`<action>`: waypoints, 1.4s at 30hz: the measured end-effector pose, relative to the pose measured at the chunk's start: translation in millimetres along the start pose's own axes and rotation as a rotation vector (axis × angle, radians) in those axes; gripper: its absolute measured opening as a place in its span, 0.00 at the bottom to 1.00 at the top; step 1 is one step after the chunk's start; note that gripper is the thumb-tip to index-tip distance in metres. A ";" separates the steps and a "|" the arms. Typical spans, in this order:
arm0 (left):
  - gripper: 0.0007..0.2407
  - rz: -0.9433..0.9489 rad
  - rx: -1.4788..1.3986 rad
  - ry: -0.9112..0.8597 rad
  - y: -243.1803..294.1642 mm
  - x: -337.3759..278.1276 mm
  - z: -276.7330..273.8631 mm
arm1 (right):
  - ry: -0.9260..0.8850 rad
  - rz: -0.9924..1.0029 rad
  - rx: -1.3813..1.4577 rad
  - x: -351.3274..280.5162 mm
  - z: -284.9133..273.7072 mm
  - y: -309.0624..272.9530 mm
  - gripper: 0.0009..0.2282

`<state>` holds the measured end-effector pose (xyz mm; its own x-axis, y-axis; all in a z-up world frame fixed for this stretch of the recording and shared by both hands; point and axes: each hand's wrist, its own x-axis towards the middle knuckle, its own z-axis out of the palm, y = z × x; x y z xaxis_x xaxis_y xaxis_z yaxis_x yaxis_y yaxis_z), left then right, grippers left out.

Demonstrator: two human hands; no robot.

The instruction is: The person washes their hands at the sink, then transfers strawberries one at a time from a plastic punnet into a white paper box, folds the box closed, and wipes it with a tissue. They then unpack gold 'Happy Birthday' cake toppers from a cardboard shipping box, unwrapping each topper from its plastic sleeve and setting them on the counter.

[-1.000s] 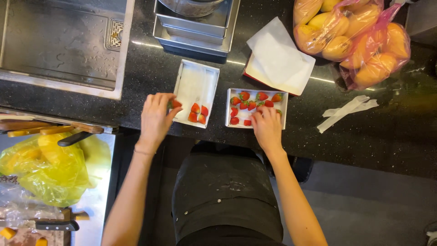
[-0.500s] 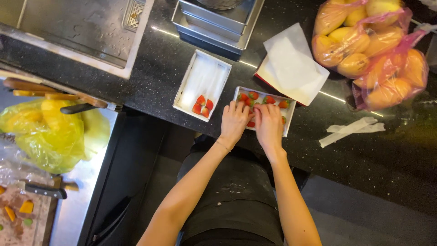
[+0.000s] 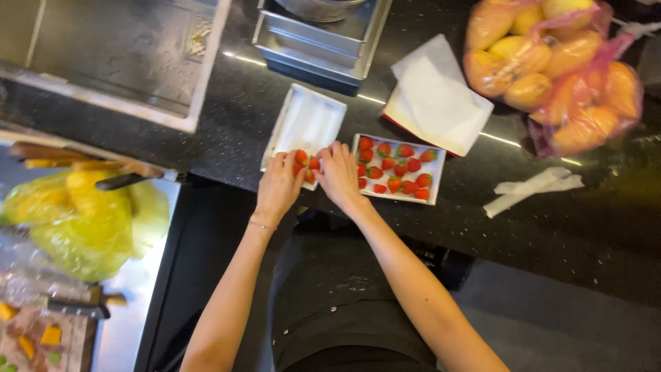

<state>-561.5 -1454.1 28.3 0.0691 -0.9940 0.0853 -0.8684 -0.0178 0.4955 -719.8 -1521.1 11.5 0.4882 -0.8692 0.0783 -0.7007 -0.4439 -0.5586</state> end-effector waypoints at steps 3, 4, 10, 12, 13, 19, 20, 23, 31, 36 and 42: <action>0.20 -0.015 0.035 -0.030 3.4 8.3 -0.4 | 0.121 0.075 0.157 -11.1 -3.2 -1.1 0.15; 0.20 0.003 0.027 -0.041 4.3 11.7 -0.9 | 0.131 0.093 0.149 -12.5 -5.3 4.4 0.15; 0.16 -0.012 -0.003 -0.125 2.3 19.6 -10.8 | 0.298 0.667 0.872 -39.1 -99.7 27.9 0.21; 0.16 0.016 -0.058 -0.070 -1.4 22.4 -11.1 | 0.562 0.652 0.266 -69.2 -104.4 77.8 0.15; 0.16 0.015 -0.058 -0.073 -2.7 22.2 -11.8 | 0.561 0.656 0.266 -78.0 -98.8 93.8 0.15; 0.17 -0.089 -0.181 -0.150 -4.4 22.4 -16.4 | 0.492 0.422 -0.167 -95.8 -94.8 114.1 0.15; 0.17 -0.068 -0.213 -0.120 -1.7 22.2 -18.3 | 0.449 0.408 -0.278 -97.9 -96.2 112.7 0.16; 0.16 -0.055 -0.262 -0.065 -1.2 18.2 -16.5 | 0.332 0.416 -0.446 -97.5 -103.2 113.9 0.16; 0.15 -0.183 -0.485 0.136 -0.3 19.3 -13.8 | 0.313 0.331 -0.466 -71.2 -127.2 82.7 0.19; 0.16 -0.352 -1.032 0.259 -20.8 18.1 -10.2 | 0.140 -0.088 0.155 -42.7 -57.9 20.6 0.10; 0.13 -0.709 -1.805 0.421 -29.2 11.1 -24.5 | -0.141 -0.110 -0.453 -1.4 22.2 -33.9 0.08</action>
<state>-523.3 -1462.0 36.0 0.4434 -0.7711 -0.4570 0.7589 0.0516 0.6492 -685.2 -1499.9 11.9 0.6162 -0.7875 -0.0135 -0.7815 -0.6092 -0.1349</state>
